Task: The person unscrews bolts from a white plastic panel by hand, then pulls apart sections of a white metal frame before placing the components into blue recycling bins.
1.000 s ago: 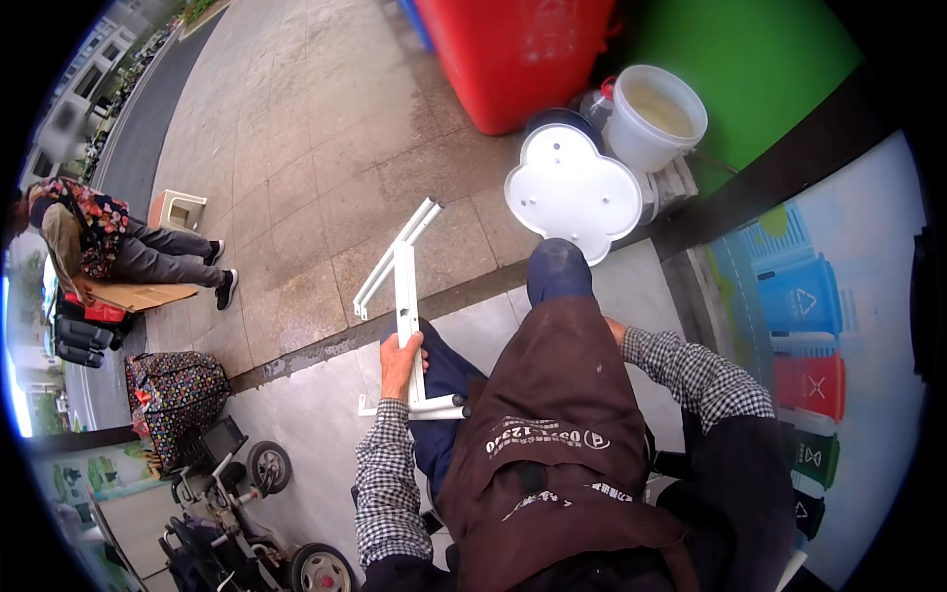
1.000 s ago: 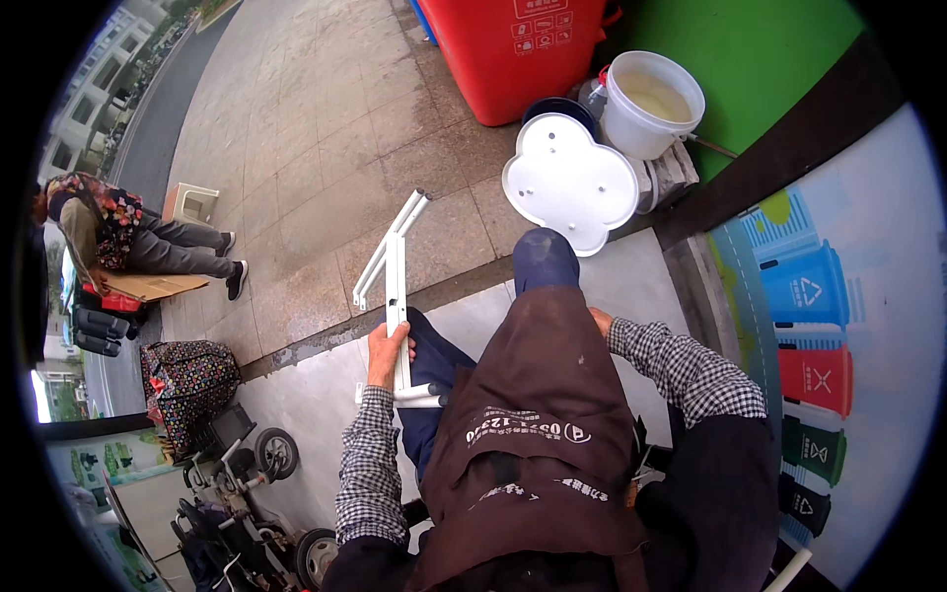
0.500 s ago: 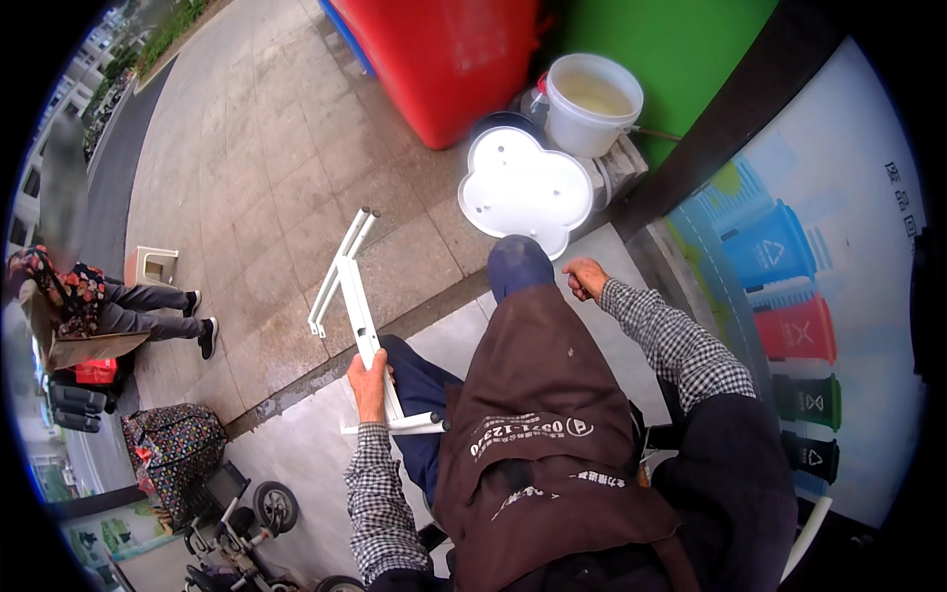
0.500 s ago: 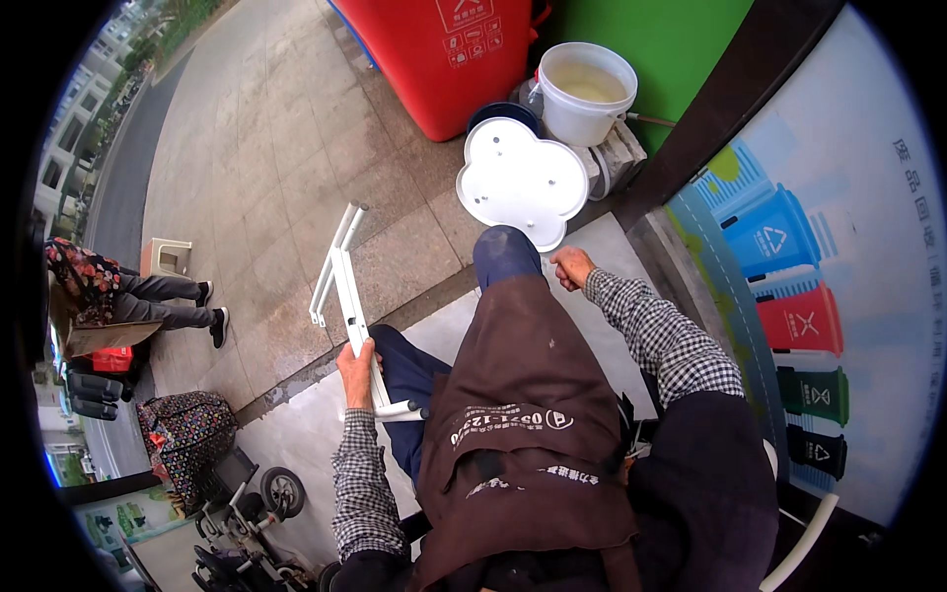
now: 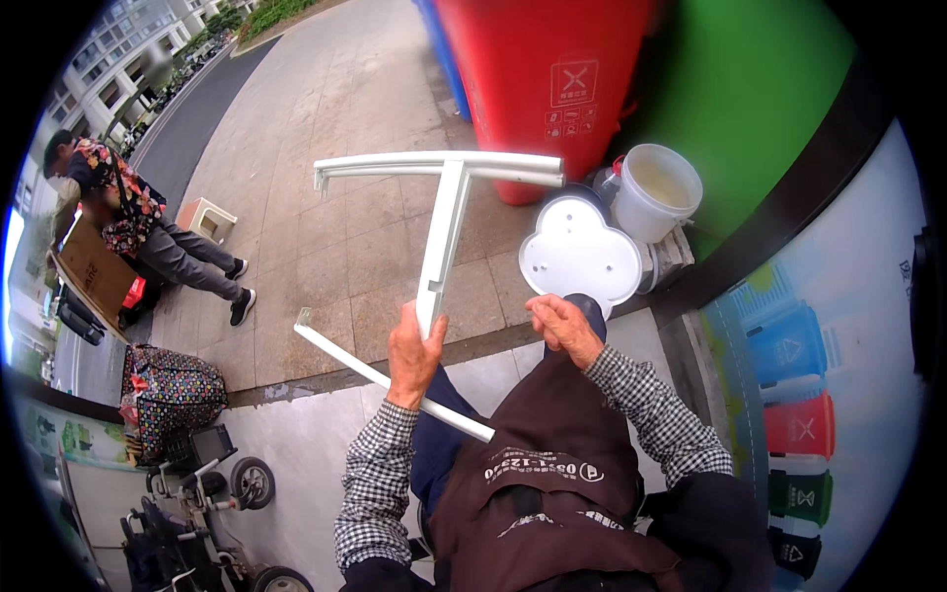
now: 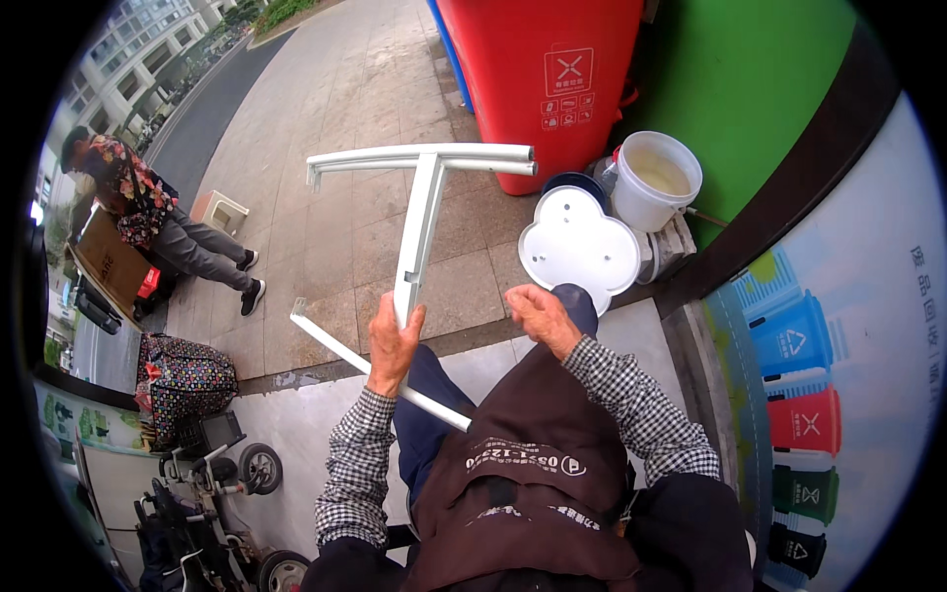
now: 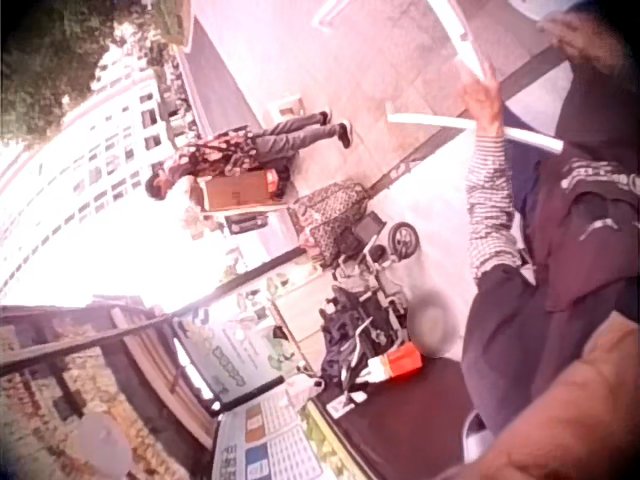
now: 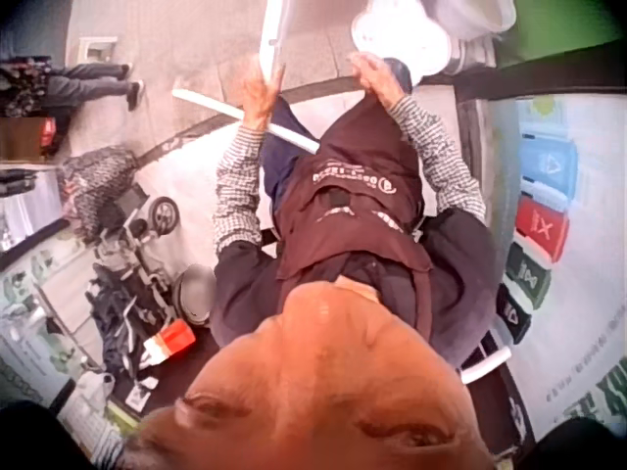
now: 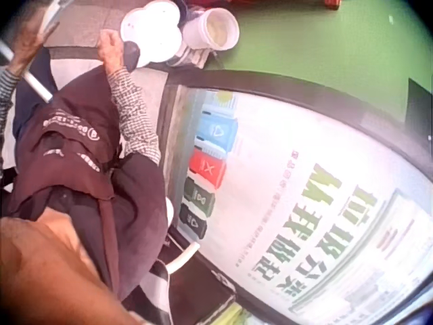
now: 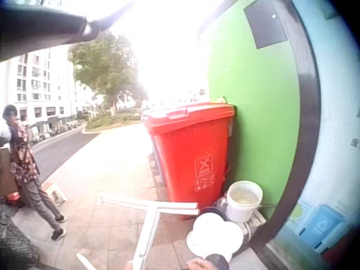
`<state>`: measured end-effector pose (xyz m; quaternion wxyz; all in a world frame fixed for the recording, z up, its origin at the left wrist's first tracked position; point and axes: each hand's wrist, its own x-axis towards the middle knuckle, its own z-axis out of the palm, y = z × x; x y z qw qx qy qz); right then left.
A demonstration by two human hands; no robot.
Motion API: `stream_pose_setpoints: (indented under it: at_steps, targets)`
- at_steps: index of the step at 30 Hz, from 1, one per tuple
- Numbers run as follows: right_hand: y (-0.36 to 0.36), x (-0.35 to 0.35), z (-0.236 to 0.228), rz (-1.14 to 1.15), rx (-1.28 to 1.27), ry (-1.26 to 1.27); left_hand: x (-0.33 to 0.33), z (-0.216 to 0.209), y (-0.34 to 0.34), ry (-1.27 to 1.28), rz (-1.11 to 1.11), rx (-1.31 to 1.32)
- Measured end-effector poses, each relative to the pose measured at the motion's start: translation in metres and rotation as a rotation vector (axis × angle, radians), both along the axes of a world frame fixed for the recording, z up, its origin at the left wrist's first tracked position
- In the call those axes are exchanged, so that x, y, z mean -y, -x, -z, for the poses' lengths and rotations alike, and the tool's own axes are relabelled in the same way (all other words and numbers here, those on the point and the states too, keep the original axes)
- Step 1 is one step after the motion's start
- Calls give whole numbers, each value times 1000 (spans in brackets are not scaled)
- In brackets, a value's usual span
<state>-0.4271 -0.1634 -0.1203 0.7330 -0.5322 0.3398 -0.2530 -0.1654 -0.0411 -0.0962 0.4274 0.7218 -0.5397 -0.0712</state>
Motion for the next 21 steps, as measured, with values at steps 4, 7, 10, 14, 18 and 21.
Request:
stream_pose_setpoints:
  at_steps: [4,7,10,14,18,21]
  targets:
    - [-52,-18,-19,-105,-41,317,9,-17,30,-6,128,157]
    - [-76,-27,-30,-106,38,315,10,-22,39,69,249,312]
    - [-75,-32,-45,9,16,250,8,-36,42,86,282,482]
    - [-74,-45,-64,125,55,268,2,-56,39,89,310,582]
    - [-72,-54,-75,193,198,318,-1,-72,45,88,338,512]
    - [-73,-53,-74,209,224,350,-6,-78,48,195,338,479]
